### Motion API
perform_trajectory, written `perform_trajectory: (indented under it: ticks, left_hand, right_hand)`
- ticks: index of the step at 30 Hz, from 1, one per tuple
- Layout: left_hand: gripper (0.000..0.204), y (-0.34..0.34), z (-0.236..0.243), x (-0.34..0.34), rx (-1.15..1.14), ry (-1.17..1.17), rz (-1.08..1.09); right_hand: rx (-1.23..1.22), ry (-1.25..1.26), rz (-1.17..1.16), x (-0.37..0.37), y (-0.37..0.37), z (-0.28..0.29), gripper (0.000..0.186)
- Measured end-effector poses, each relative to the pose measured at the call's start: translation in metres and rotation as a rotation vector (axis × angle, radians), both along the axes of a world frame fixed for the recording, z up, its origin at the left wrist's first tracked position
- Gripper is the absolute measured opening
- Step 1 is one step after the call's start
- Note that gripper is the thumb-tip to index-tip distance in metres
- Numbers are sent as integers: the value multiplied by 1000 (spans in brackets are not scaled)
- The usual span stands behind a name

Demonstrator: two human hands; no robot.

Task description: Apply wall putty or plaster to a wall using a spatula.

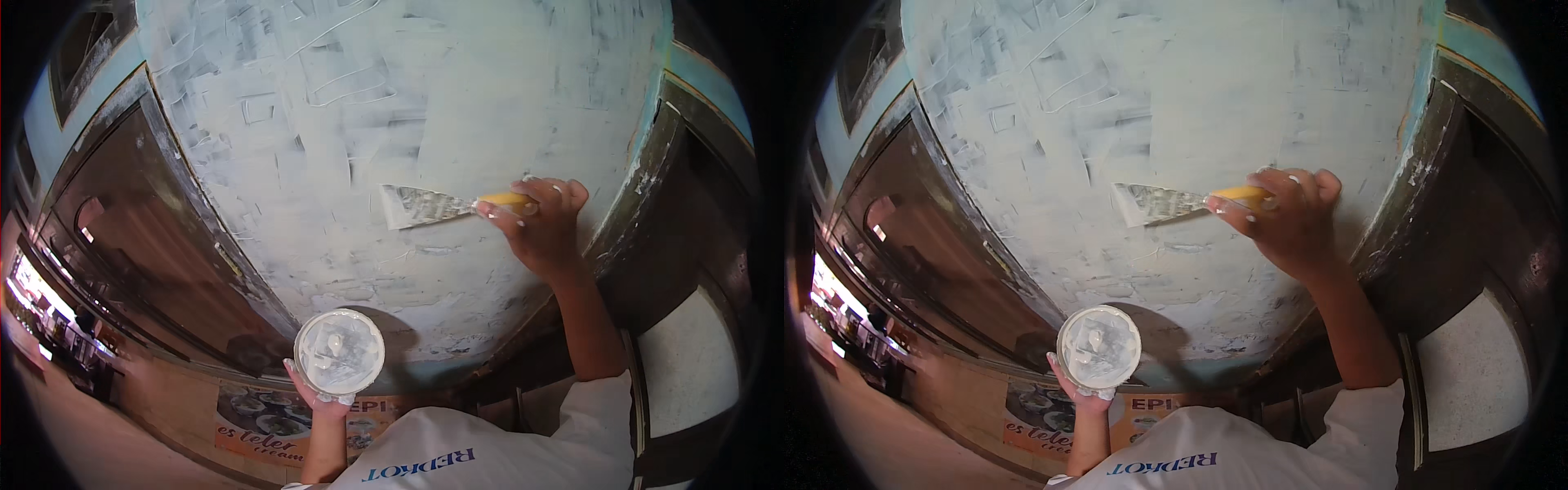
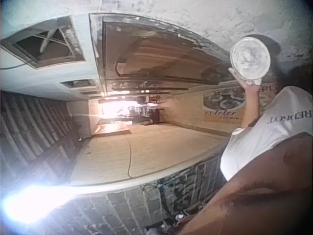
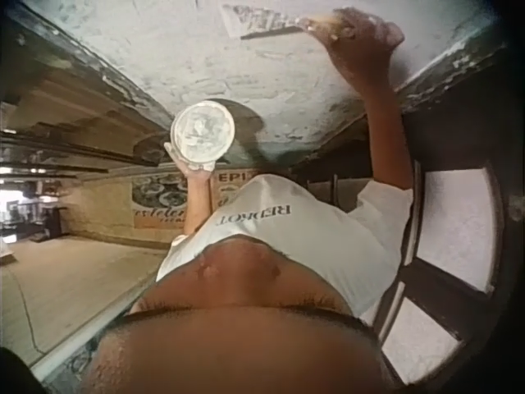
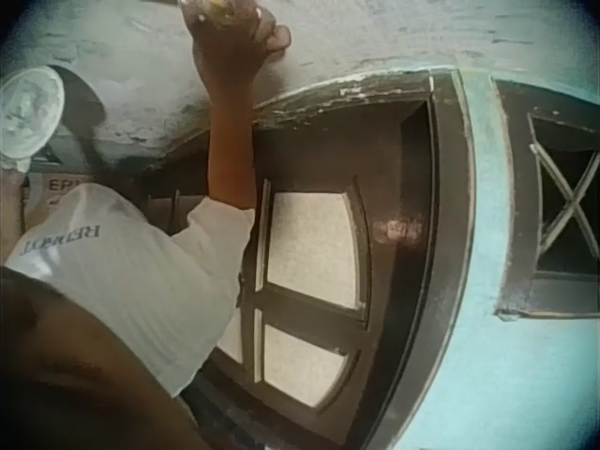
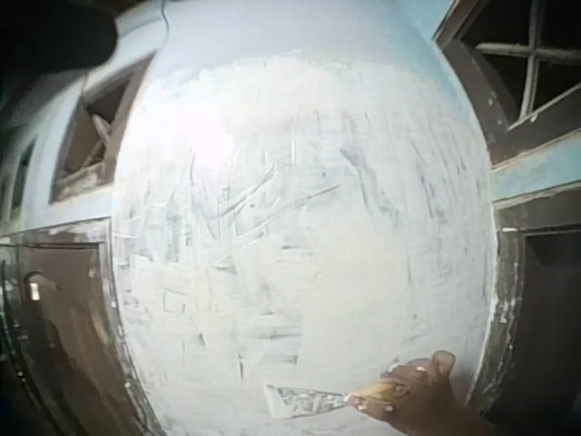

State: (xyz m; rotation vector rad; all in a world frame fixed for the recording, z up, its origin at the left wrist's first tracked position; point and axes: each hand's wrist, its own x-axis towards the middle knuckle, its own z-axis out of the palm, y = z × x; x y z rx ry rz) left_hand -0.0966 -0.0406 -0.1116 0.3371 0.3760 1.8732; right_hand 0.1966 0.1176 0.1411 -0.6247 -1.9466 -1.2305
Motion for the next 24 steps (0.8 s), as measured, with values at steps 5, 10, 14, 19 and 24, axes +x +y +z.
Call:
perform_trajectory:
  ticks: [5, 10, 14, 19, 24]
  left_hand:
    - [73, 4, 6, 6, 193, 126, -59]
    - [77, 5, 25, 20, 475, 319, 15]
    - [77, 2, 13, 7, 112, -140, -74]
    - [71, 4, 16, 10, 150, -75, -38]
    - [74, 9, 10, 11, 105, 251, 61]
  right_hand:
    - [60, 10, 110, -24, 7, 17, 23]
    - [33, -119, 115, -39, 6, 51, 23]
    - [-8, -196, 69, -22, 1, 94, 27]
    - [-5, -167, 167, -19, -7, 112, 29]
    - [-18, -298, 232, -49, 9, 99, 29]
